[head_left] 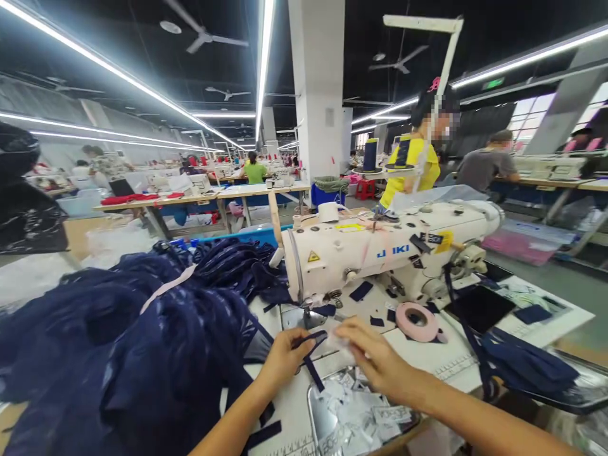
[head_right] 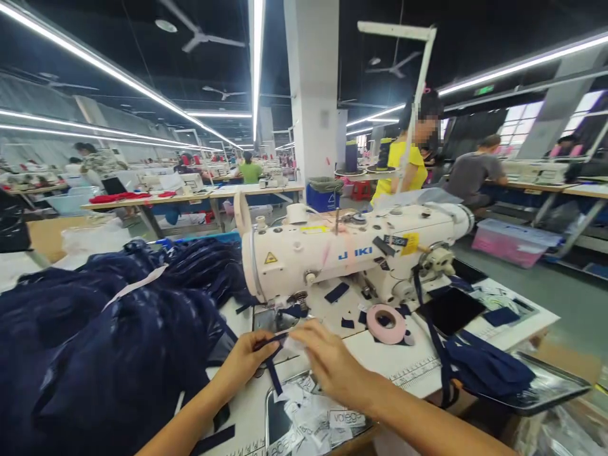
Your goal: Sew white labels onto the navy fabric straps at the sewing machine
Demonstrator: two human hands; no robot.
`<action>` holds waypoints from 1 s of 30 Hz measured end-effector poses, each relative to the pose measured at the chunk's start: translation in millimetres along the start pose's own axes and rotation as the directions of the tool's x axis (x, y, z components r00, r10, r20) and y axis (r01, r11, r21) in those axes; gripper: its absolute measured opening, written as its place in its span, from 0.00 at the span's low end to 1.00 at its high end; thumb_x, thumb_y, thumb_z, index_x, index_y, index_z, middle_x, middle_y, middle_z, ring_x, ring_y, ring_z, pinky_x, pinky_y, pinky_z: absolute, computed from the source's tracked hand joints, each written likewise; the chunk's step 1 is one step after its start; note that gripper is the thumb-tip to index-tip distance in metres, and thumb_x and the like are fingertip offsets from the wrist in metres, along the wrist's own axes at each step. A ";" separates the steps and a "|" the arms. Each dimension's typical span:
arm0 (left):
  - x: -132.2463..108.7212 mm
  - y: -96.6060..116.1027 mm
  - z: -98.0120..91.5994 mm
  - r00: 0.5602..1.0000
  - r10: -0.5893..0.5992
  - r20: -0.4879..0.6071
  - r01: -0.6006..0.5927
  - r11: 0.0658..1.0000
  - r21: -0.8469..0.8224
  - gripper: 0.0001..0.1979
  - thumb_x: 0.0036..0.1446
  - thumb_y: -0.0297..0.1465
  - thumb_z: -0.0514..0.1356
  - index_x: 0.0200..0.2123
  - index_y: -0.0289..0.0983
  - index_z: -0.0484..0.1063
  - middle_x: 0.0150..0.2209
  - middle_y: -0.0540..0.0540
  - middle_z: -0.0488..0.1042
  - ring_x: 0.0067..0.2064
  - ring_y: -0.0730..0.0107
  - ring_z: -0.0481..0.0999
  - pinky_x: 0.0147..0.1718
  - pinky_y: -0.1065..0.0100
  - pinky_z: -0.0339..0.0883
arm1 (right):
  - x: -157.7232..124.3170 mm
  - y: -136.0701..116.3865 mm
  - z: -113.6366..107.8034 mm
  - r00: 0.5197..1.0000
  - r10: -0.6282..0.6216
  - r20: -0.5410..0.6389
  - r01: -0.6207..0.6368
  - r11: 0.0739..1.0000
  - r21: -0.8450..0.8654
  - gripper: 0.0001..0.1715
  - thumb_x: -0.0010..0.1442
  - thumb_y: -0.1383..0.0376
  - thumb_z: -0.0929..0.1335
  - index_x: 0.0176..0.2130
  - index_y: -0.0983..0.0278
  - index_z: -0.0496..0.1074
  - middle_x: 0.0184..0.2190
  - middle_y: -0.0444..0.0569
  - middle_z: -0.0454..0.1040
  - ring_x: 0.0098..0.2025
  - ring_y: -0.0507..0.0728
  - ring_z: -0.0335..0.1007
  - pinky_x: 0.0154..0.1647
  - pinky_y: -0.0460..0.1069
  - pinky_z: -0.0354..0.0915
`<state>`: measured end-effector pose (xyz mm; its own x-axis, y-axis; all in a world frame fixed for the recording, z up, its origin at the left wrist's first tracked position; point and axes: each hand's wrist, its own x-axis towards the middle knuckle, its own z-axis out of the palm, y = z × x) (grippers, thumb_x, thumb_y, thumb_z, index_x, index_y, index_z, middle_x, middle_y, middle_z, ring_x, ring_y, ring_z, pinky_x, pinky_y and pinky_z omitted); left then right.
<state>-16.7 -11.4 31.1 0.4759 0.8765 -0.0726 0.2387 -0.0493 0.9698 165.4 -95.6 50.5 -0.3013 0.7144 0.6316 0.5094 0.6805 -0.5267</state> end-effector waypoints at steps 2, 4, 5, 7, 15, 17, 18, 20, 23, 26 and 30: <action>0.2 2.1 -2.0 0.993 0.061 0.098 -0.061 0.998 0.000 0.13 0.37 0.38 0.63 0.19 0.33 0.69 0.19 0.52 0.64 0.23 0.76 0.60 0.23 0.74 0.53 | 13.8 -15.7 5.7 0.981 -0.009 0.193 0.000 0.999 0.043 0.29 0.56 0.76 0.56 0.53 0.53 0.57 0.45 0.48 0.67 0.48 0.53 0.65 0.48 0.48 0.64; -2.7 4.8 -4.4 0.975 0.096 0.202 -0.096 0.995 -0.013 0.12 0.35 0.37 0.64 0.17 0.33 0.69 0.20 0.51 0.65 0.26 0.74 0.61 0.26 0.73 0.56 | 23.7 -21.6 12.8 0.960 -0.052 0.274 0.040 0.998 0.049 0.30 0.56 0.75 0.56 0.55 0.53 0.55 0.47 0.47 0.66 0.51 0.53 0.62 0.51 0.47 0.62; -4.7 5.8 -5.8 0.966 0.108 0.237 -0.105 0.994 -0.024 0.13 0.35 0.37 0.65 0.16 0.33 0.69 0.20 0.51 0.66 0.26 0.73 0.62 0.27 0.72 0.56 | 26.9 -20.4 16.6 0.954 -0.078 0.289 0.071 0.997 0.034 0.30 0.56 0.75 0.56 0.55 0.54 0.54 0.48 0.48 0.66 0.52 0.54 0.61 0.52 0.48 0.62; -8.4 6.6 -9.4 0.961 0.109 0.253 -0.100 0.994 -0.047 0.14 0.38 0.39 0.64 0.16 0.33 0.70 0.19 0.51 0.66 0.26 0.74 0.61 0.28 0.72 0.57 | 30.9 -12.2 23.6 0.941 -0.097 0.325 0.109 0.994 -0.018 0.30 0.56 0.75 0.56 0.57 0.58 0.53 0.49 0.51 0.65 0.52 0.55 0.62 0.51 0.49 0.63; -11.7 5.3 -17.8 0.957 -0.008 0.289 0.068 0.978 -0.199 0.16 0.35 0.40 0.67 0.25 0.34 0.76 0.25 0.50 0.72 0.31 0.72 0.67 0.36 0.70 0.59 | 36.5 14.3 29.8 0.884 -0.092 0.458 0.185 0.969 -0.162 0.33 0.56 0.77 0.56 0.59 0.60 0.52 0.43 0.53 0.66 0.39 0.54 0.69 0.37 0.50 0.68; -11.2 4.0 -16.2 0.961 -0.021 0.277 0.080 0.976 -0.201 0.16 0.34 0.40 0.68 0.25 0.34 0.76 0.24 0.50 0.72 0.29 0.73 0.66 0.36 0.70 0.58 | 32.3 18.4 30.7 0.896 -0.103 0.433 0.176 0.976 -0.131 0.30 0.58 0.75 0.56 0.58 0.59 0.53 0.44 0.54 0.66 0.42 0.55 0.68 0.39 0.50 0.68; -10.8 3.0 -15.4 0.968 -0.035 0.249 0.085 0.978 -0.193 0.16 0.34 0.40 0.68 0.24 0.33 0.75 0.23 0.51 0.71 0.28 0.74 0.65 0.35 0.70 0.58 | 28.9 21.4 31.5 0.916 -0.101 0.388 0.158 0.981 -0.117 0.28 0.58 0.74 0.56 0.57 0.60 0.54 0.45 0.54 0.66 0.44 0.55 0.67 0.40 0.51 0.67; -9.8 1.0 -13.8 0.980 -0.080 0.181 0.115 0.976 -0.188 0.16 0.34 0.41 0.67 0.22 0.33 0.75 0.20 0.52 0.68 0.25 0.76 0.62 0.31 0.71 0.56 | 20.5 28.4 33.4 0.974 -0.034 0.225 0.057 0.994 -0.097 0.23 0.60 0.70 0.55 0.55 0.61 0.57 0.44 0.55 0.67 0.45 0.57 0.66 0.42 0.53 0.66; -8.5 -0.4 -11.5 0.983 -0.152 0.102 0.171 0.960 -0.222 0.17 0.33 0.41 0.67 0.20 0.33 0.72 0.18 0.54 0.66 0.23 0.78 0.60 0.28 0.72 0.53 | 10.7 37.9 34.7 0.959 0.285 -0.011 -0.284 0.959 0.018 0.16 0.61 0.63 0.55 0.46 0.64 0.64 0.35 0.52 0.71 0.32 0.55 0.67 0.33 0.51 0.66; -7.6 0.9 -8.2 0.984 -0.168 0.062 0.178 0.953 -0.245 0.17 0.32 0.42 0.67 0.18 0.33 0.70 0.18 0.54 0.65 0.23 0.79 0.59 0.26 0.73 0.50 | 10.9 40.6 35.8 0.841 0.535 0.075 -0.537 0.812 0.227 0.16 0.57 0.56 0.59 0.34 0.64 0.67 0.26 0.47 0.69 0.20 0.50 0.58 0.21 0.47 0.59; -8.0 2.7 -3.8 0.986 -0.164 0.025 0.165 0.961 -0.223 0.17 0.33 0.42 0.65 0.18 0.33 0.69 0.16 0.56 0.60 0.21 0.81 0.54 0.23 0.73 0.46 | 21.1 37.1 42.9 0.783 0.593 0.185 -0.620 0.726 0.297 0.16 0.46 0.54 0.67 0.24 0.63 0.62 0.18 0.39 0.59 0.21 0.48 0.51 0.21 0.45 0.51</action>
<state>-23.0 -16.7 35.1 0.4512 0.8606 -0.2361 0.1192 0.2040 0.9717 143.3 -48.3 19.9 -0.0828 0.9936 0.0771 0.3169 0.0996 -0.9432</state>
